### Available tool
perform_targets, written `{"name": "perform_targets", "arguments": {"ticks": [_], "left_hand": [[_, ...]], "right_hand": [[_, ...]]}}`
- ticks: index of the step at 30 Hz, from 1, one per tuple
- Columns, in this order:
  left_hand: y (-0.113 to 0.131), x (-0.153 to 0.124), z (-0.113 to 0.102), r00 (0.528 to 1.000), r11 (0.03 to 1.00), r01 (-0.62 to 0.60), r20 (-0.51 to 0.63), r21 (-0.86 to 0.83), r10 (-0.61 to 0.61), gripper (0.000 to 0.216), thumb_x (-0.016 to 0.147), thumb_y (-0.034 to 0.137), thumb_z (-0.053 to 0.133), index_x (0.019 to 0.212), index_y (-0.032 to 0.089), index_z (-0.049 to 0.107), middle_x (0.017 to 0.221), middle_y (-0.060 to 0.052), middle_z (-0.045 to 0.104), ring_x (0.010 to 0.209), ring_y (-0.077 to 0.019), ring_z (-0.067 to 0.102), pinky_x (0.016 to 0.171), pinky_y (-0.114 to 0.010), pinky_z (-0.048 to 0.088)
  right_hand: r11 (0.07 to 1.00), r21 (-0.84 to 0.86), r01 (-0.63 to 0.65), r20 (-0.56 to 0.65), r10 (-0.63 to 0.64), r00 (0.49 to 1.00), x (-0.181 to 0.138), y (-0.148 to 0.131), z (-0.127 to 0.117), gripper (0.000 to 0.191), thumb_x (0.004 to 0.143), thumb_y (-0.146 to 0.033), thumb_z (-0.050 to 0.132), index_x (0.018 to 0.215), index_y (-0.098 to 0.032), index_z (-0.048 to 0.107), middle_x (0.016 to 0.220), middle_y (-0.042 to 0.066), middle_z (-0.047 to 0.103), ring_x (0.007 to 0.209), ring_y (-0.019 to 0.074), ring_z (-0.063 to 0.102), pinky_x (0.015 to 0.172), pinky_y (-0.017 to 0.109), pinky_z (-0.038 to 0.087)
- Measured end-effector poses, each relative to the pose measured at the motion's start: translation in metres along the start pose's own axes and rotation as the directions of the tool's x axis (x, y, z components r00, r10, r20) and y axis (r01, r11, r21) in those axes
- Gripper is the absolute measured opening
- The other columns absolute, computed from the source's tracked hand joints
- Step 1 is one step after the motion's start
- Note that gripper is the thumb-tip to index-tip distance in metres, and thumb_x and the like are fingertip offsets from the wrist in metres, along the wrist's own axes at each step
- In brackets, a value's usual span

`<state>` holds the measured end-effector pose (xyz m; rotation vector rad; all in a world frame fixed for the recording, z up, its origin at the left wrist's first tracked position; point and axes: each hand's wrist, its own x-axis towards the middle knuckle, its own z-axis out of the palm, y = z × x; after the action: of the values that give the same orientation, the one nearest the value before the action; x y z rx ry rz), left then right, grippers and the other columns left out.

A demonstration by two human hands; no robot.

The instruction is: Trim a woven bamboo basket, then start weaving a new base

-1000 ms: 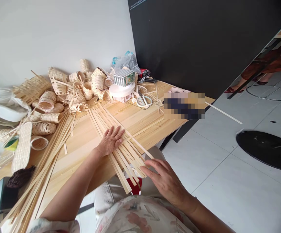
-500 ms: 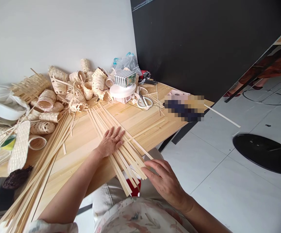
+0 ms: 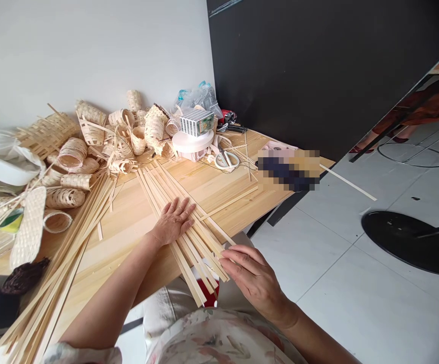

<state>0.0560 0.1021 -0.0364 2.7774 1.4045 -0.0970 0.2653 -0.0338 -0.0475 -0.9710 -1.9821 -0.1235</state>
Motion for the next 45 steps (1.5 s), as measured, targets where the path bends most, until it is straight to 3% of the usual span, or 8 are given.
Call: {"name": "perform_targets", "arguments": {"ticks": [9, 14, 18, 25, 35, 45], "left_hand": [[0.0, 0.0, 0.002, 1.0, 1.0, -0.003, -0.027, 0.001, 0.003, 0.051, 0.09, 0.045, 0.028, 0.137, 0.027, 0.023, 0.145, -0.002, 0.018, 0.132, -0.031, 0.011, 0.105, -0.047, 0.019], [-0.001, 0.0, 0.005, 0.999, 1.0, -0.008, -0.054, 0.006, 0.008, 0.051, 0.09, 0.045, 0.029, 0.137, 0.028, 0.024, 0.145, -0.002, 0.02, 0.132, -0.0307, 0.013, 0.104, -0.047, 0.02], [-0.002, 0.0, 0.006, 0.998, 1.0, -0.013, -0.062, 0.01, 0.013, 0.05, 0.09, 0.045, 0.028, 0.137, 0.028, 0.024, 0.145, -0.002, 0.02, 0.132, -0.0307, 0.013, 0.104, -0.048, 0.02], [-0.002, 0.0, 0.004, 0.999, 1.0, -0.004, -0.04, 0.007, 0.005, 0.051, 0.09, 0.045, 0.028, 0.137, 0.028, 0.023, 0.145, -0.001, 0.019, 0.132, -0.0306, 0.013, 0.104, -0.047, 0.019], [-0.003, 0.001, 0.004, 1.0, 1.0, -0.002, -0.031, -0.004, 0.002, 0.051, 0.09, 0.046, 0.027, 0.137, 0.029, 0.021, 0.145, -0.001, 0.019, 0.133, -0.0291, 0.011, 0.105, -0.046, 0.017], [-0.001, 0.0, -0.001, 1.0, 1.0, -0.001, 0.005, -0.002, 0.001, 0.051, 0.091, 0.046, 0.024, 0.138, 0.028, 0.021, 0.146, -0.001, 0.015, 0.133, -0.0296, 0.009, 0.105, -0.046, 0.017]], "right_hand": [[0.996, 0.071, -0.047, -0.05, 0.051, 0.997, 0.009, -0.001, 0.002, 0.017, 0.078, -0.003, 0.055, 0.089, -0.014, 0.06, 0.089, 0.009, 0.064, 0.09, 0.0206, 0.054, 0.074, 0.034, 0.052], [1.0, 0.017, -0.013, -0.011, 0.013, 1.0, 0.006, -0.001, 0.0, 0.018, 0.077, -0.001, 0.055, 0.087, -0.014, 0.062, 0.095, 0.01, 0.062, 0.096, 0.0225, 0.051, 0.077, 0.036, 0.05], [1.0, -0.01, 0.009, 0.025, -0.008, 1.0, 0.004, 0.001, -0.001, 0.019, 0.077, -0.002, 0.056, 0.089, -0.016, 0.061, 0.092, 0.005, 0.064, 0.094, 0.0208, 0.052, 0.078, 0.035, 0.049], [0.998, -0.048, 0.027, 0.015, -0.027, 1.0, -0.008, 0.004, 0.002, 0.025, 0.075, -0.001, 0.06, 0.097, -0.014, 0.06, 0.087, 0.003, 0.067, 0.088, 0.019, 0.056, 0.077, 0.035, 0.047], [0.999, -0.053, -0.002, 0.051, 0.005, 0.999, -0.042, -0.001, 0.002, 0.036, 0.078, -0.001, 0.056, 0.111, -0.012, 0.055, 0.101, 0.006, 0.067, 0.104, 0.0248, 0.052, 0.082, 0.041, 0.043], [0.998, -0.048, -0.028, 0.041, 0.03, 0.999, -0.039, 0.001, -0.001, 0.03, 0.084, -0.006, 0.047, 0.11, -0.016, 0.056, 0.096, 0.004, 0.068, 0.1, 0.022, 0.054, 0.079, 0.037, 0.049]]}}
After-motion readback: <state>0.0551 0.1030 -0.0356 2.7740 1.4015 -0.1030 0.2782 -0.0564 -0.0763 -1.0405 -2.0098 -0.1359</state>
